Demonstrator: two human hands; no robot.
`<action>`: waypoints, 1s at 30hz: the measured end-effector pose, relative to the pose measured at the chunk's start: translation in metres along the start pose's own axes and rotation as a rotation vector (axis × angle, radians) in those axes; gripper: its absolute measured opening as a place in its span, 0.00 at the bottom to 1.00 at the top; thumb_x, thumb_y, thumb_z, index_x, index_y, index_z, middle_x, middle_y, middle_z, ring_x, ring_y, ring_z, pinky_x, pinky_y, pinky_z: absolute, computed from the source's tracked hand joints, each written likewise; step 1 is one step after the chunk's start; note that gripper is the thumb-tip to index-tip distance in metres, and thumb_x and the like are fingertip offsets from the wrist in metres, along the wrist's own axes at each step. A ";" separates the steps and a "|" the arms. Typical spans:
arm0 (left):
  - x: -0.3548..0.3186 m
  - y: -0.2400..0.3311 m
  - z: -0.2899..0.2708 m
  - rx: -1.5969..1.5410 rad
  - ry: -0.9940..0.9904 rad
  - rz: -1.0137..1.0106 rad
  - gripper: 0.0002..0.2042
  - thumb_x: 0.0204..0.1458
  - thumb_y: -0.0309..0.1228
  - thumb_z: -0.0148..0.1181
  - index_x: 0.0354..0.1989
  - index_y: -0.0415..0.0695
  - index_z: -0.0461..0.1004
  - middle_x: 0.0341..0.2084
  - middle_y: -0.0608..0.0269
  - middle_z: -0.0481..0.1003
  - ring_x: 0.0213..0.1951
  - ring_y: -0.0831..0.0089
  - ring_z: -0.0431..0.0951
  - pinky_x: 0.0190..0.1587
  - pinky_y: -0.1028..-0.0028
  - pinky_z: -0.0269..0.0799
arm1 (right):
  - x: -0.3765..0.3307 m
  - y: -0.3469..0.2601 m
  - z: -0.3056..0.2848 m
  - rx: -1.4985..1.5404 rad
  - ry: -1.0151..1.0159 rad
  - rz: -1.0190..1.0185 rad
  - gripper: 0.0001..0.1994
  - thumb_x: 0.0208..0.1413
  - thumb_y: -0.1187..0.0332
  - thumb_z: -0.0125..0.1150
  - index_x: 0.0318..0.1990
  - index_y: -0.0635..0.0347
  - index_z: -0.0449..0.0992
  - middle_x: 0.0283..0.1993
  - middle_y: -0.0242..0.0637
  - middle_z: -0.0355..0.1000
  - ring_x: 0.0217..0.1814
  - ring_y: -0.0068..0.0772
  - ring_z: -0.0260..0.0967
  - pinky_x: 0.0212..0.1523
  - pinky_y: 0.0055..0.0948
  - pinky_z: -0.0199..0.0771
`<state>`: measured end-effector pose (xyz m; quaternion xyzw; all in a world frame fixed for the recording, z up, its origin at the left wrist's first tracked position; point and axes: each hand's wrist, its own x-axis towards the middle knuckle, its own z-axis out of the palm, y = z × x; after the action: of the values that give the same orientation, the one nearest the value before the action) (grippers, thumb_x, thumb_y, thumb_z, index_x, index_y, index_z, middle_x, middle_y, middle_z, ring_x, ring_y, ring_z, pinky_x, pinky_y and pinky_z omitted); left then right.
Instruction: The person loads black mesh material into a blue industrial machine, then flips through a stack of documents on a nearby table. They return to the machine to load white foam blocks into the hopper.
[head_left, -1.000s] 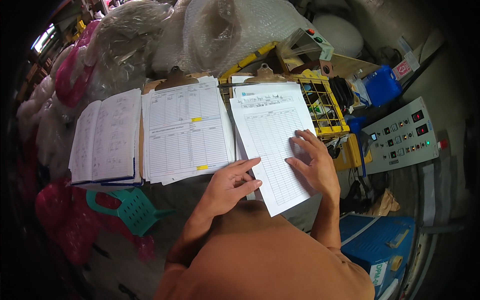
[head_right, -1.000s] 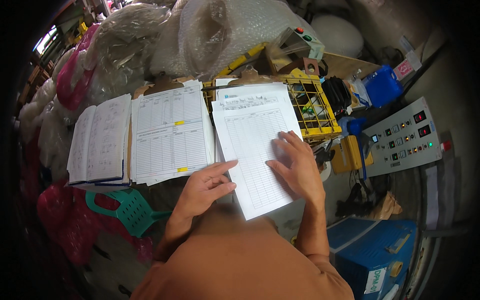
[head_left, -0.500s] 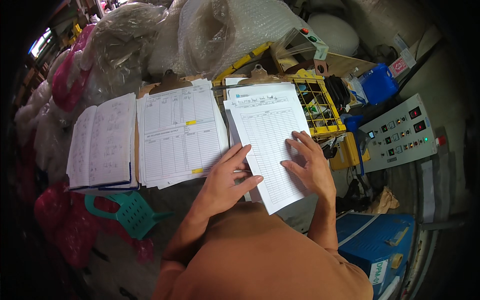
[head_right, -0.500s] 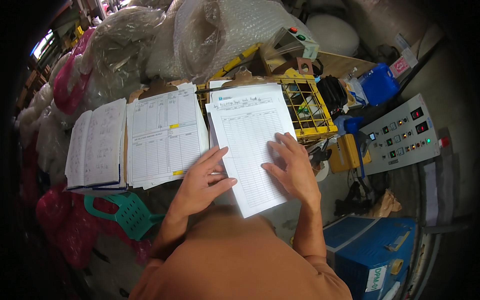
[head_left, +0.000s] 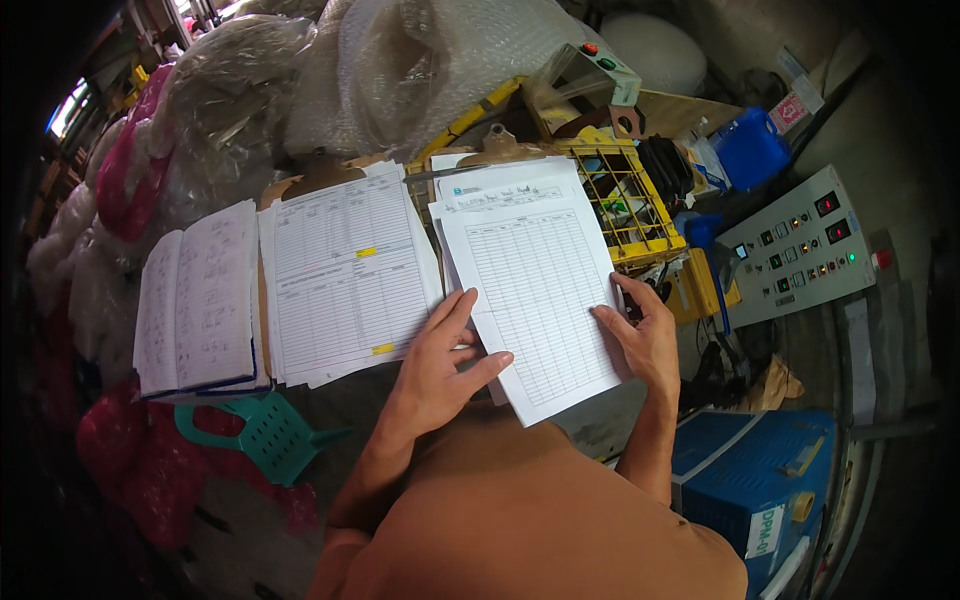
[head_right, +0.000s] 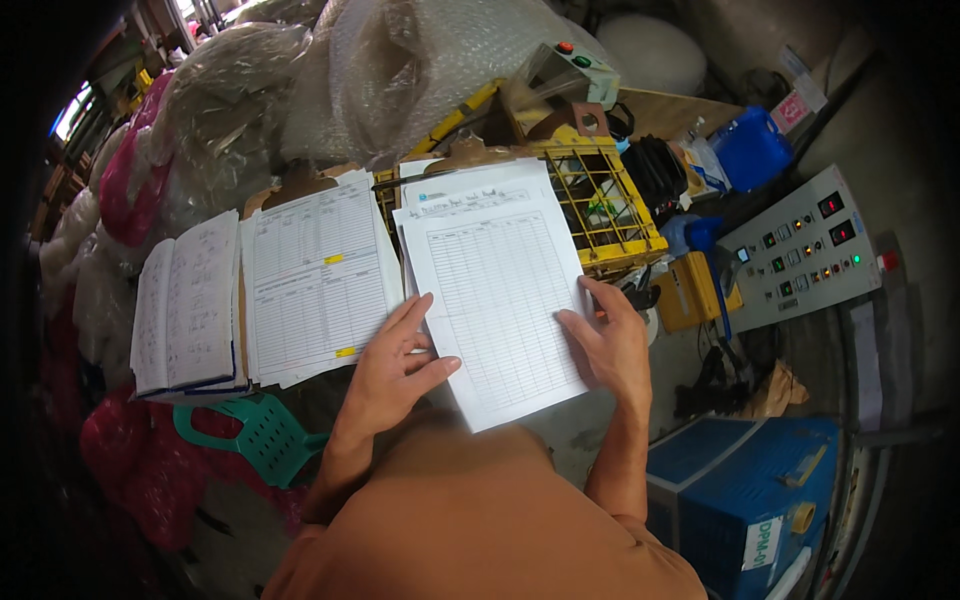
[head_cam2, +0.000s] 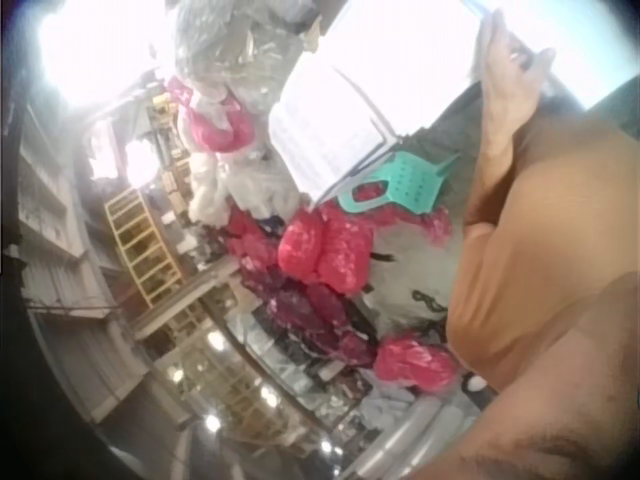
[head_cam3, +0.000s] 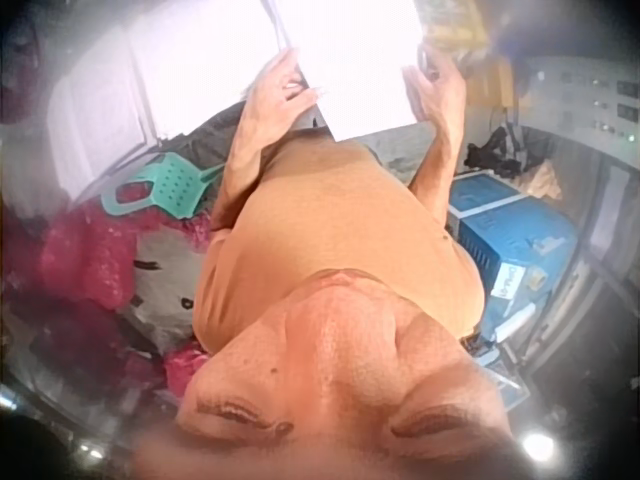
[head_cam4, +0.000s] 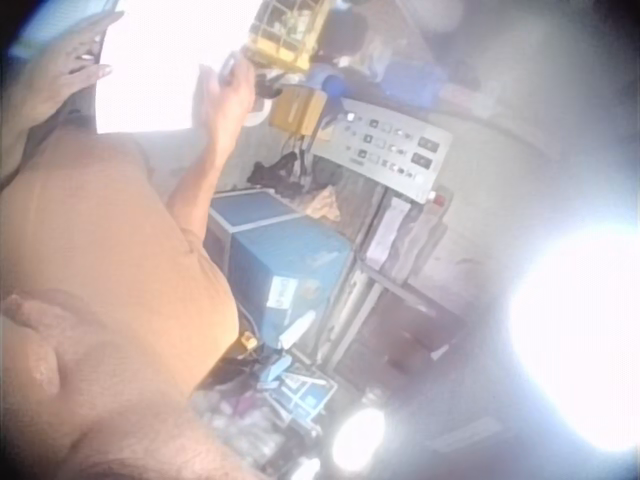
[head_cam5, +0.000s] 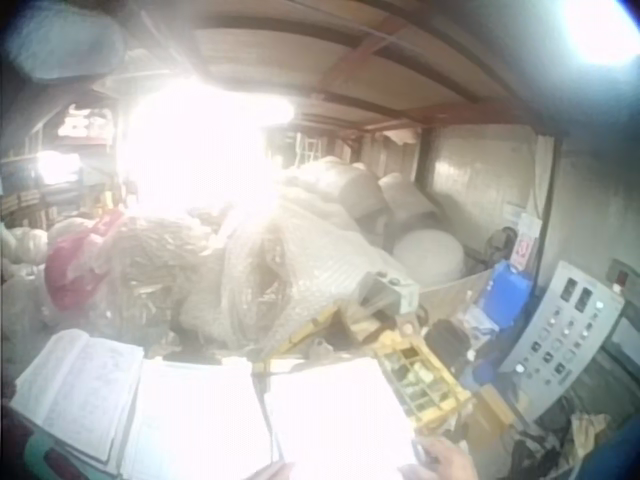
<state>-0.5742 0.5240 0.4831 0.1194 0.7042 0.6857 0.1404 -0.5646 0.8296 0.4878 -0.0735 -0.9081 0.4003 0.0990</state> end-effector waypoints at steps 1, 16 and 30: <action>0.000 -0.003 0.000 -0.002 0.004 -0.003 0.42 0.57 0.27 0.73 0.74 0.22 0.54 0.73 0.42 0.59 0.55 0.65 0.77 0.58 0.64 0.81 | -0.001 0.001 0.001 0.005 0.013 -0.006 0.28 0.55 0.62 0.76 0.62 0.64 0.78 0.56 0.45 0.79 0.53 0.43 0.78 0.53 0.35 0.77; 0.004 -0.004 0.000 0.001 -0.001 -0.019 0.44 0.57 0.30 0.73 0.74 0.21 0.52 0.74 0.38 0.55 0.57 0.62 0.77 0.58 0.62 0.81 | 0.004 -0.004 -0.001 0.075 0.020 0.108 0.26 0.53 0.65 0.77 0.59 0.66 0.80 0.50 0.41 0.79 0.45 0.35 0.76 0.47 0.33 0.78; 0.001 0.008 0.002 0.012 -0.031 -0.025 0.40 0.58 0.22 0.69 0.75 0.25 0.53 0.75 0.41 0.55 0.57 0.64 0.77 0.54 0.67 0.82 | 0.004 0.009 0.004 0.264 0.059 0.203 0.14 0.53 0.72 0.77 0.44 0.66 0.80 0.41 0.30 0.78 0.38 0.19 0.70 0.42 0.22 0.71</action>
<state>-0.5744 0.5260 0.4912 0.1221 0.7075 0.6777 0.1591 -0.5694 0.8337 0.4790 -0.1628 -0.8322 0.5217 0.0933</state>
